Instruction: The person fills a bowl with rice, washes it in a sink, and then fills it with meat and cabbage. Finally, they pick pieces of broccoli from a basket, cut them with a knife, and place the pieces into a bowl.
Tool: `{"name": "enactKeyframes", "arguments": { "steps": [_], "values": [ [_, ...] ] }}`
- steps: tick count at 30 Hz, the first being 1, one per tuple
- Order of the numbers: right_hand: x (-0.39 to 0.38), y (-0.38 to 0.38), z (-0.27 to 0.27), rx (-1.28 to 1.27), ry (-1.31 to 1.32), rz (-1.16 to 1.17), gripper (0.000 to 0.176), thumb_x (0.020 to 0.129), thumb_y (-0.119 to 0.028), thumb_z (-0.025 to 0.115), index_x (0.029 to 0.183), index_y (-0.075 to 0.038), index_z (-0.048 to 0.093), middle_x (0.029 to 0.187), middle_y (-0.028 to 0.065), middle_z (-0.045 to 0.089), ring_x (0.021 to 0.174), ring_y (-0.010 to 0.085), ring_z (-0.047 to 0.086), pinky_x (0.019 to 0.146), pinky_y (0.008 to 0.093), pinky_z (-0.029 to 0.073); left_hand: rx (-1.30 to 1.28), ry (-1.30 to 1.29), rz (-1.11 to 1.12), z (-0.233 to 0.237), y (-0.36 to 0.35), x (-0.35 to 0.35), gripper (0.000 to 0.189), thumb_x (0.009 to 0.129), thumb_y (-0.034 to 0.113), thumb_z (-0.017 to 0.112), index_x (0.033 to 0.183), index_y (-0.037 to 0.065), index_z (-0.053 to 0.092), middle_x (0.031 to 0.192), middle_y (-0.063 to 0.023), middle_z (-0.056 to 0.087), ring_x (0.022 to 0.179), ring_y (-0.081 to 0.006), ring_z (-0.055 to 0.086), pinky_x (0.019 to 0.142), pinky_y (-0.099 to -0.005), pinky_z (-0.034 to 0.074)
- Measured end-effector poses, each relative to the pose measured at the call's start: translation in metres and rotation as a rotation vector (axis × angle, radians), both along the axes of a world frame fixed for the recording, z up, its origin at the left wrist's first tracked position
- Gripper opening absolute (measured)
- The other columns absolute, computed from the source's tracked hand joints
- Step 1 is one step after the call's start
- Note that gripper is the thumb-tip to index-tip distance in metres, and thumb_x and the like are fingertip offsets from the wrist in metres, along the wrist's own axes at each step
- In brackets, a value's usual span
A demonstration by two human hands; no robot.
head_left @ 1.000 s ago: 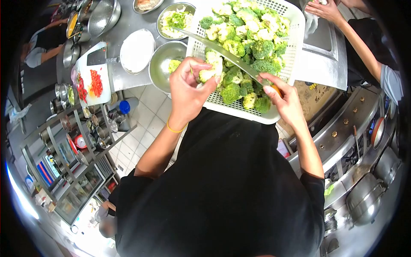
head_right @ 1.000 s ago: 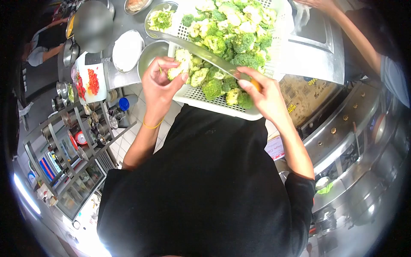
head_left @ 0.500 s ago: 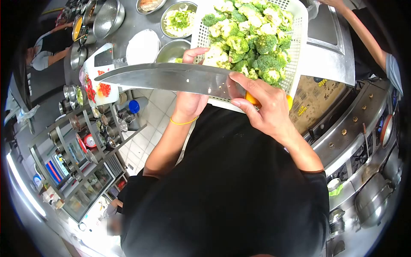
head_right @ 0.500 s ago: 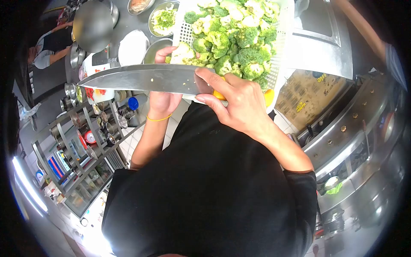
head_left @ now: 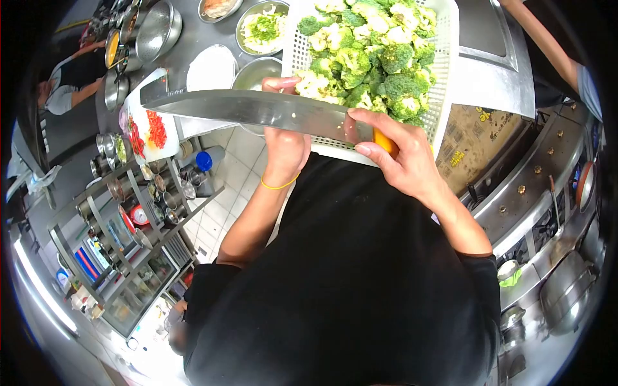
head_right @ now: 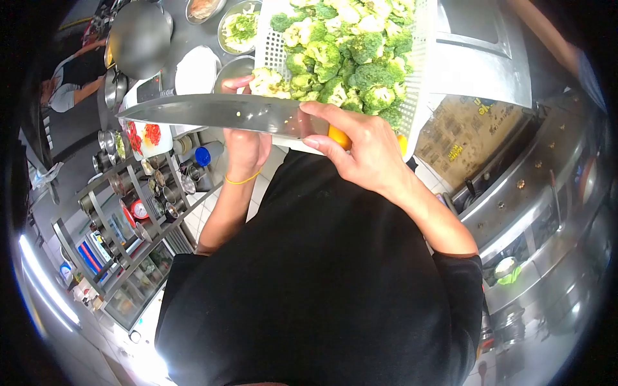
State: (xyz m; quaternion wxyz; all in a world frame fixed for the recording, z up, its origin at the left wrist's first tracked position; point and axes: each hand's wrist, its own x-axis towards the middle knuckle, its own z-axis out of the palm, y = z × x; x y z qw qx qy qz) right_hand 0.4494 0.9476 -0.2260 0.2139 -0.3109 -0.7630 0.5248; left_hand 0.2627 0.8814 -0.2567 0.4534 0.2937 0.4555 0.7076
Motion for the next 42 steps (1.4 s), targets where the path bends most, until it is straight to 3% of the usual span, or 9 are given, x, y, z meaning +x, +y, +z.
{"name": "enactKeyframes", "arguments": {
  "steps": [8, 12, 14, 18, 21, 25, 34, 37, 42],
  "values": [
    [0.016, 0.001, -0.013, -0.018, -0.093, -0.002, 0.034, 0.081, -0.024, 0.065, 0.112, -0.01, 0.059, 0.089, 0.0112, 0.066, 0.07, 0.0301, 0.064, 0.062, 0.0352, 0.049, -0.123, -0.36, -0.188, 0.018, -0.009, -0.011, 0.04, 0.078, -0.012, 0.051, 0.111, 0.008, 0.041, 0.111, -0.0121, 0.051, 0.093, -0.0221, 0.057, 0.07, -0.0343, 0.051],
    [0.038, 0.014, -0.02, -0.201, -0.276, -0.205, 0.032, 0.085, -0.024, 0.061, 0.114, -0.009, 0.059, 0.083, 0.0075, 0.067, 0.059, 0.0118, 0.056, 0.061, 0.0265, 0.046, -0.049, -0.417, -0.203, 0.034, -0.021, -0.022, 0.04, 0.083, 0.001, 0.057, 0.119, 0.006, 0.041, 0.111, -0.016, 0.055, 0.092, -0.0247, 0.057, 0.063, -0.0322, 0.049],
    [0.05, 0.014, -0.024, -0.126, -0.236, -0.266, 0.032, 0.087, -0.024, 0.06, 0.115, -0.009, 0.059, 0.065, 0.0038, 0.059, 0.054, 0.008, 0.043, 0.055, 0.0247, 0.04, -0.139, -0.236, -0.073, 0.036, -0.029, -0.032, 0.039, 0.084, 0.0, 0.055, 0.119, 0.005, 0.041, 0.108, -0.0167, 0.057, 0.086, -0.0235, 0.059, 0.06, -0.0303, 0.049],
    [0.072, 0.029, -0.002, -0.38, -0.313, -0.298, 0.029, 0.09, -0.023, 0.057, 0.114, -0.009, 0.06, 0.061, -0.0011, 0.049, 0.051, 0.0057, 0.039, 0.049, 0.0218, 0.034, -0.735, 0.966, -0.082, 0.005, -0.032, -0.081, 0.05, 0.075, -0.002, 0.066, 0.121, 0.006, 0.048, 0.111, -0.0183, 0.058, 0.088, -0.0259, 0.062, 0.075, -0.0325, 0.051],
    [0.096, 0.033, -0.008, -0.617, -0.062, -0.39, 0.03, 0.094, -0.024, 0.05, 0.116, -0.004, 0.056, 0.059, -0.003, 0.043, 0.049, 0.0043, 0.039, 0.043, 0.0186, 0.031, -0.565, 1.756, 0.016, 0.013, -0.02, -0.071, 0.051, 0.071, -0.001, 0.067, 0.12, 0.009, 0.054, 0.117, -0.0186, 0.056, 0.101, -0.0317, 0.057, 0.089, -0.0364, 0.045],
    [0.104, 0.032, -0.006, -0.852, 0.093, -0.461, 0.031, 0.096, -0.031, 0.044, 0.111, -0.005, 0.053, 0.058, 0.0002, 0.046, 0.044, 0.0065, 0.04, 0.041, 0.0189, 0.033, -0.293, 1.094, -0.27, 0.005, 0.057, 0.001, 0.05, 0.071, 0.006, 0.069, 0.119, 0.008, 0.054, 0.118, -0.016, 0.055, 0.109, -0.0331, 0.052, 0.094, -0.0392, 0.04],
    [0.106, 0.017, -0.021, -0.532, 0.002, -0.574, 0.031, 0.095, -0.025, 0.047, 0.12, -0.008, 0.053, 0.056, -0.0033, 0.042, 0.046, 0.0035, 0.037, 0.044, 0.019, 0.03, -0.225, 1.389, -0.201, -0.034, 0.114, 0.048, 0.047, 0.069, 0.013, 0.073, 0.11, -0.001, 0.053, 0.106, -0.0126, 0.055, 0.095, -0.0228, 0.055, 0.08, -0.0349, 0.043],
    [0.102, 0.02, -0.024, -0.424, 0.007, -0.558, 0.031, 0.093, -0.021, 0.051, 0.12, -0.008, 0.054, 0.056, -0.0042, 0.041, 0.048, 0.0032, 0.035, 0.045, 0.0194, 0.029, -0.269, 0.422, -0.334, -0.026, 0.1, 0.031, 0.047, 0.076, -0.006, 0.065, 0.118, -0.001, 0.045, 0.107, -0.0086, 0.053, 0.08, -0.0063, 0.057, 0.069, -0.0205, 0.048],
    [0.072, 0.029, -0.018, -0.253, -0.017, -0.405, 0.032, 0.09, -0.02, 0.056, 0.119, -0.008, 0.056, 0.065, -0.0022, 0.052, 0.053, 0.0033, 0.04, 0.051, 0.0197, 0.035, -0.209, -0.113, -0.353, -0.015, 0.069, 0.006, 0.048, 0.078, -0.007, 0.062, 0.122, 0.0, 0.044, 0.107, -0.0093, 0.053, 0.082, -0.009, 0.058, 0.078, -0.0264, 0.051]
  ]
}}
